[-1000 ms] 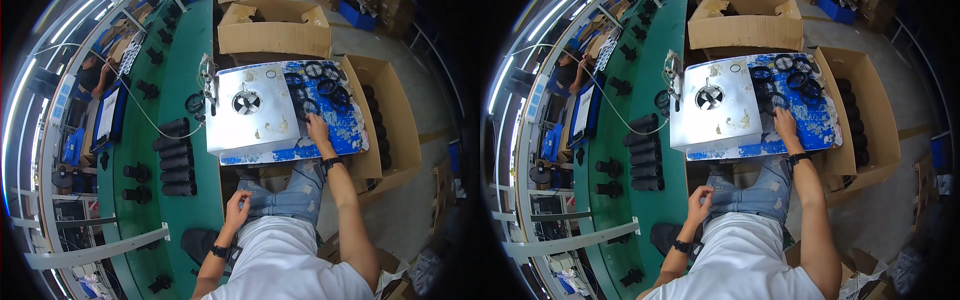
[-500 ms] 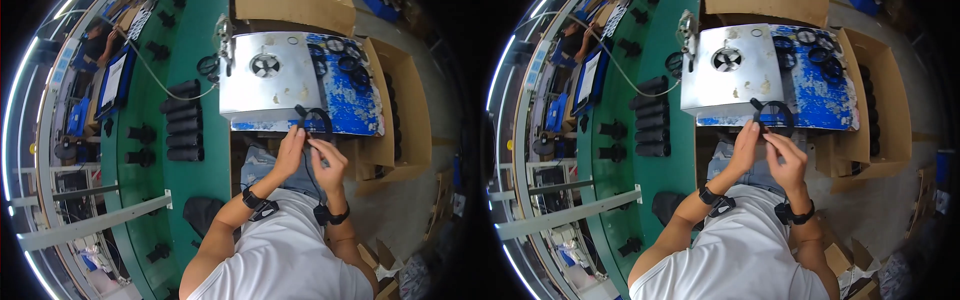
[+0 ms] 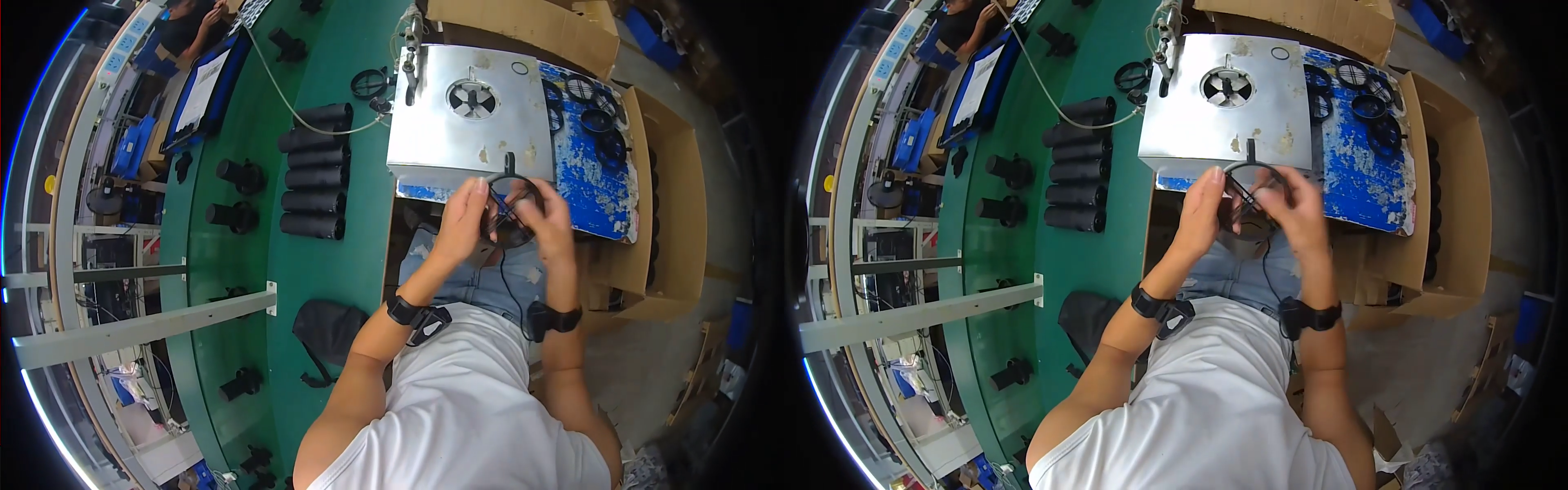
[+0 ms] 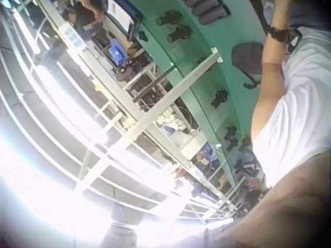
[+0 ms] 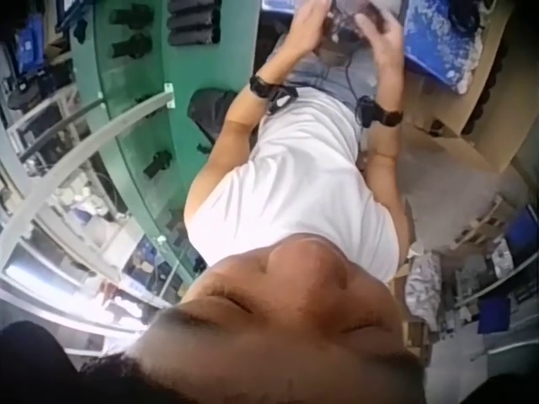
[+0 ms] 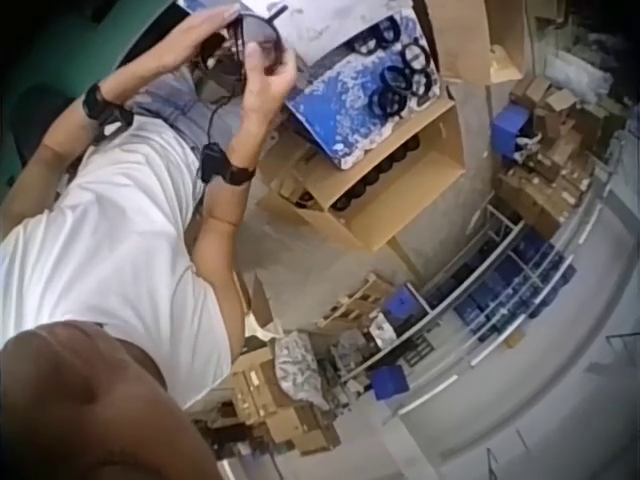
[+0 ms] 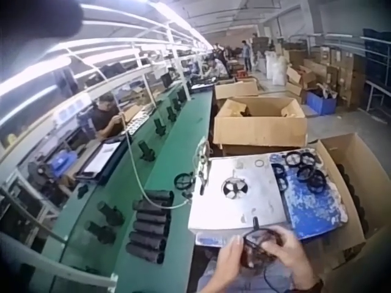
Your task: The person assembles a device by fitting a circular frame onto a machine, inserting a cylindrical component into it, and pressing them together. After removing the completed assembly and setting it aside, they repeat the process with several more units.
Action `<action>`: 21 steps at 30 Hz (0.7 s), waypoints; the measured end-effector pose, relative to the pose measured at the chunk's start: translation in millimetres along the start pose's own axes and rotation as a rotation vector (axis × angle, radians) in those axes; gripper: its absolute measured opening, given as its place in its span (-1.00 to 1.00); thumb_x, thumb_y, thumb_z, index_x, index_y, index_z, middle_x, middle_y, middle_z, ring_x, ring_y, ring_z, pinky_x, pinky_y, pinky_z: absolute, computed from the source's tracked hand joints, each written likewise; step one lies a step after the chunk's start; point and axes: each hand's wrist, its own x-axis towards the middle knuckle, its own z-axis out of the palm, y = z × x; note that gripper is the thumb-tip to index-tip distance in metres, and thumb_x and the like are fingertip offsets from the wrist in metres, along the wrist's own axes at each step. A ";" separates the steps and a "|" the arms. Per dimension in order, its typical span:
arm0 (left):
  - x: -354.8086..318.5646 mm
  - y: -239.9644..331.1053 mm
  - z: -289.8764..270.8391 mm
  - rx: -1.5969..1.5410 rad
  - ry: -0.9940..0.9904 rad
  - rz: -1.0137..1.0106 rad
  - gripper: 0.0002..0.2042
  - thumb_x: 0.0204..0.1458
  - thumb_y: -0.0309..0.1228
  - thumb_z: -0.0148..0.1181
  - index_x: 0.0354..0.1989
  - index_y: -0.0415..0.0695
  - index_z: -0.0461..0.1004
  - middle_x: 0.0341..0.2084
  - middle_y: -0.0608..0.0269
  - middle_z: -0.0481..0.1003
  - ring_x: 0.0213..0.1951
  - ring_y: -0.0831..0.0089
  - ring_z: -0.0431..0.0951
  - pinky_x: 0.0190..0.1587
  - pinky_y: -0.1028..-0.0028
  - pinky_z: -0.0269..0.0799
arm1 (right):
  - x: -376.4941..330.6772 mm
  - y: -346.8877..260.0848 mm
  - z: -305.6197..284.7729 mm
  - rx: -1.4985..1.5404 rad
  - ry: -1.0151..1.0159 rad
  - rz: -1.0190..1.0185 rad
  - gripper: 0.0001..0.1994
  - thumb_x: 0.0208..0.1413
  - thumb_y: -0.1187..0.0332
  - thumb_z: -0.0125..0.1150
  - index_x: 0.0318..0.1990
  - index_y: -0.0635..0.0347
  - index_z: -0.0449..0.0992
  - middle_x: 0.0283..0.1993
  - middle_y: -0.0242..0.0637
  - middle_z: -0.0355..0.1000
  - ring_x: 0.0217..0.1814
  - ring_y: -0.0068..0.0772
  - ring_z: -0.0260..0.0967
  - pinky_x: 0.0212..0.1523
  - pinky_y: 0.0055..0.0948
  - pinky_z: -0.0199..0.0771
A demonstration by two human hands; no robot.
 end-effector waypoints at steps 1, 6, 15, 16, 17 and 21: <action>0.4 4.3 -1.2 0.062 0.098 0.040 -0.69 0.30 -0.19 -0.16 -0.38 -0.18 0.25 -0.58 0.30 0.35 -0.72 0.62 0.35 -0.66 0.60 0.27 | 2.2 2.2 9.5 0.033 -0.006 0.027 -0.71 0.00 0.45 0.27 -0.10 0.27 0.41 -0.26 -0.33 0.46 -0.31 -0.58 0.39 -0.30 -0.66 0.37; 8.5 0.6 -12.3 0.054 0.290 0.114 -0.74 0.28 -0.21 -0.07 -0.30 -0.18 0.26 -0.51 0.32 0.37 -0.73 0.69 0.28 -0.71 0.66 0.19 | 8.4 8.8 33.4 0.198 -0.053 0.027 -0.71 0.03 0.57 0.22 -0.10 0.33 0.32 -0.24 -0.29 0.42 -0.24 -0.55 0.43 -0.25 -0.60 0.44; 17.4 -5.0 -22.8 0.271 0.145 0.292 -0.52 -0.10 -0.56 0.27 0.00 -0.23 0.21 -0.35 0.28 0.36 -0.60 0.70 0.26 -0.56 0.61 0.23 | 26.1 25.2 28.6 -0.024 -0.006 0.031 -0.75 0.05 0.61 0.10 -0.11 0.30 0.27 -0.32 -0.27 0.37 -0.47 -0.57 0.38 -0.45 -0.59 0.42; 25.7 -1.8 -26.5 0.266 0.143 0.302 -0.52 -0.10 -0.56 0.27 0.00 -0.23 0.21 -0.35 0.28 0.36 -0.60 0.70 0.26 -0.56 0.61 0.23 | 32.1 23.6 30.9 -0.051 0.013 -0.015 -0.76 0.05 0.62 0.09 -0.12 0.29 0.26 -0.34 -0.28 0.35 -0.49 -0.58 0.36 -0.47 -0.59 0.41; 34.9 2.1 -29.8 0.347 0.136 0.235 -0.51 -0.10 -0.57 0.29 0.01 -0.21 0.22 -0.35 0.31 0.36 -0.58 0.74 0.25 -0.55 0.65 0.22 | 37.9 21.2 32.9 -0.004 0.000 0.001 -0.76 0.04 0.63 0.07 -0.13 0.30 0.26 -0.35 -0.27 0.35 -0.49 -0.56 0.37 -0.47 -0.59 0.41; 88.4 25.8 -42.1 0.683 0.075 0.273 -0.49 -0.22 -0.52 0.33 -0.01 -0.16 0.33 -0.41 0.27 0.45 -0.62 0.68 0.30 -0.55 0.61 0.27 | 88.4 14.9 26.4 -0.075 -0.036 -0.034 -0.74 -0.04 0.65 0.08 -0.15 0.31 0.30 -0.38 -0.29 0.34 -0.54 -0.54 0.34 -0.53 -0.57 0.36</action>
